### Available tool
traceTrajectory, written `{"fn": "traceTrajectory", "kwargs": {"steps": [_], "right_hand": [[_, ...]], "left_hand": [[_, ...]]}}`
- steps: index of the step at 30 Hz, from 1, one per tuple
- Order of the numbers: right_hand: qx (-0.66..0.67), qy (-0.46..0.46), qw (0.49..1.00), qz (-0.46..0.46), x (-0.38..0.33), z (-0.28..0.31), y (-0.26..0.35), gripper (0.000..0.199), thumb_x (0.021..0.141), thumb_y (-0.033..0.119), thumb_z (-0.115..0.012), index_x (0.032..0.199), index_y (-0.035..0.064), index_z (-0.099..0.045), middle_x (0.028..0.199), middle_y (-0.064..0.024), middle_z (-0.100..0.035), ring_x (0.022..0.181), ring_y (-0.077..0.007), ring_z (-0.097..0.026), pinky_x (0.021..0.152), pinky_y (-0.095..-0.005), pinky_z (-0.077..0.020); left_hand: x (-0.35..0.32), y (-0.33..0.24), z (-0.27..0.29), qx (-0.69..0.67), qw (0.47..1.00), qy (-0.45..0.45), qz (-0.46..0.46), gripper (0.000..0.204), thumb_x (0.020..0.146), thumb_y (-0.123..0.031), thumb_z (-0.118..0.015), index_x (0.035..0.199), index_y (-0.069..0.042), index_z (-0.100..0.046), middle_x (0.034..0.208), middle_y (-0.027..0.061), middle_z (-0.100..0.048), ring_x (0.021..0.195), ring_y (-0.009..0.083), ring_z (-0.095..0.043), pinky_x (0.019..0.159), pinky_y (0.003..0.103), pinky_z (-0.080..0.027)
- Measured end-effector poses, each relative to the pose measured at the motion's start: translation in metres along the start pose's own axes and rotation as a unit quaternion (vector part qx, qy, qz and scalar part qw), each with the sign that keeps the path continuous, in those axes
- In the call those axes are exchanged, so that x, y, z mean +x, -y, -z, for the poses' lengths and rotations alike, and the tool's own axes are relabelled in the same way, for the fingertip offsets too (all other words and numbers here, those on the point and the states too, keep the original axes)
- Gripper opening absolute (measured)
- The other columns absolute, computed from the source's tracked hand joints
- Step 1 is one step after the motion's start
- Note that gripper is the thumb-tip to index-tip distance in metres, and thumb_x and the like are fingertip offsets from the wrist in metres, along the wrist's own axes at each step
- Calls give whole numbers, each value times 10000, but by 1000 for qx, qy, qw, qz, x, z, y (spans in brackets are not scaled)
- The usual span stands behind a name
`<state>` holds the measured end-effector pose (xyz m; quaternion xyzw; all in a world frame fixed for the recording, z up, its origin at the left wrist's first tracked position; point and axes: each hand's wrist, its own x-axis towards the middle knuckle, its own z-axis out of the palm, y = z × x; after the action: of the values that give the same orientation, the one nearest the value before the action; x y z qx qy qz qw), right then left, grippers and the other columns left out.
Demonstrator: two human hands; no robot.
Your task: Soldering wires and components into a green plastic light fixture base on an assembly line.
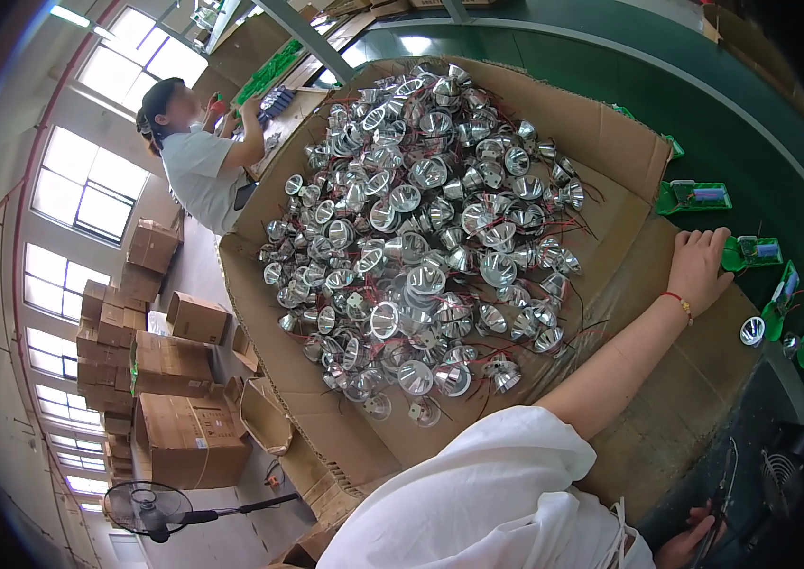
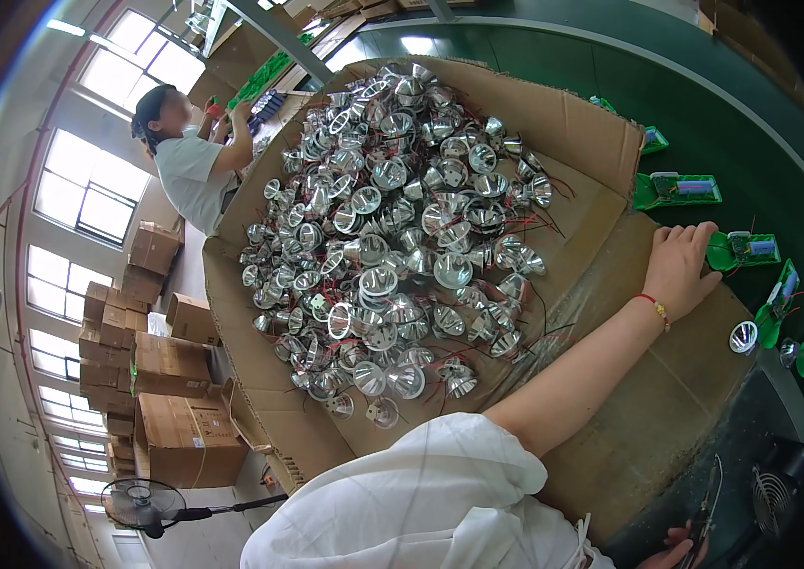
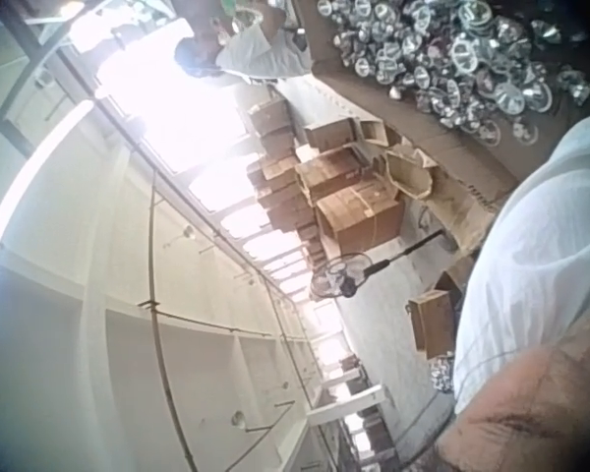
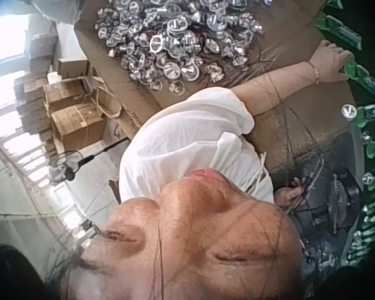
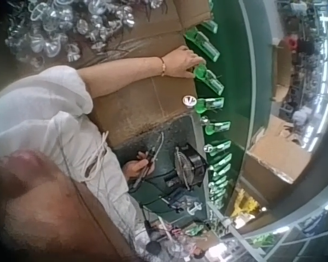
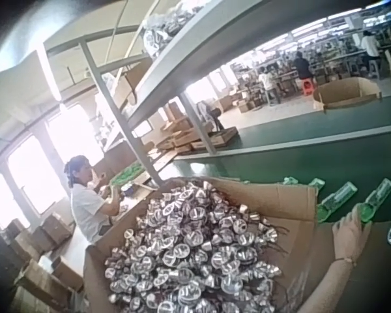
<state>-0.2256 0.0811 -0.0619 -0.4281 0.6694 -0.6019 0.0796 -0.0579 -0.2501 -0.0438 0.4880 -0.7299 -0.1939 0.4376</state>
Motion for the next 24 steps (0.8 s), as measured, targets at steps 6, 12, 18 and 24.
{"fn": "traceTrajectory", "kwargs": {"steps": [6,12,18,24], "right_hand": [[-19,17,999,-21,1,-1,11,426,905,306,-528,893,-116,-585,671,-173,-603,586,-226,-564,527,-317,-452],[-107,19,994,-12,10,-9,28,447,927,288,-478,694,-62,-630,637,-151,-614,618,-226,-566,582,-351,-454],[-104,34,994,18,5,-6,21,465,945,248,-433,647,-36,-648,595,-142,-618,563,-237,-550,596,-388,-458],[-126,65,986,87,14,-7,31,408,939,207,-441,702,-47,-655,599,-146,-617,544,-216,-547,521,-349,-461]], "left_hand": [[-7,5,-13,57,997,4,-42,237,644,-192,-698,828,-71,-611,870,95,-509,913,252,-495,901,376,-339],[-11,0,-18,45,998,3,-52,159,663,-176,-670,756,-66,-604,874,103,-509,926,254,-485,904,385,-339],[-11,-4,-20,47,998,-8,-52,149,677,-176,-655,775,-73,-611,878,103,-507,925,253,-484,915,387,-327],[-14,-2,-22,72,996,14,-57,143,687,-185,-649,777,-79,-616,875,98,-501,926,247,-482,926,399,-319]]}}
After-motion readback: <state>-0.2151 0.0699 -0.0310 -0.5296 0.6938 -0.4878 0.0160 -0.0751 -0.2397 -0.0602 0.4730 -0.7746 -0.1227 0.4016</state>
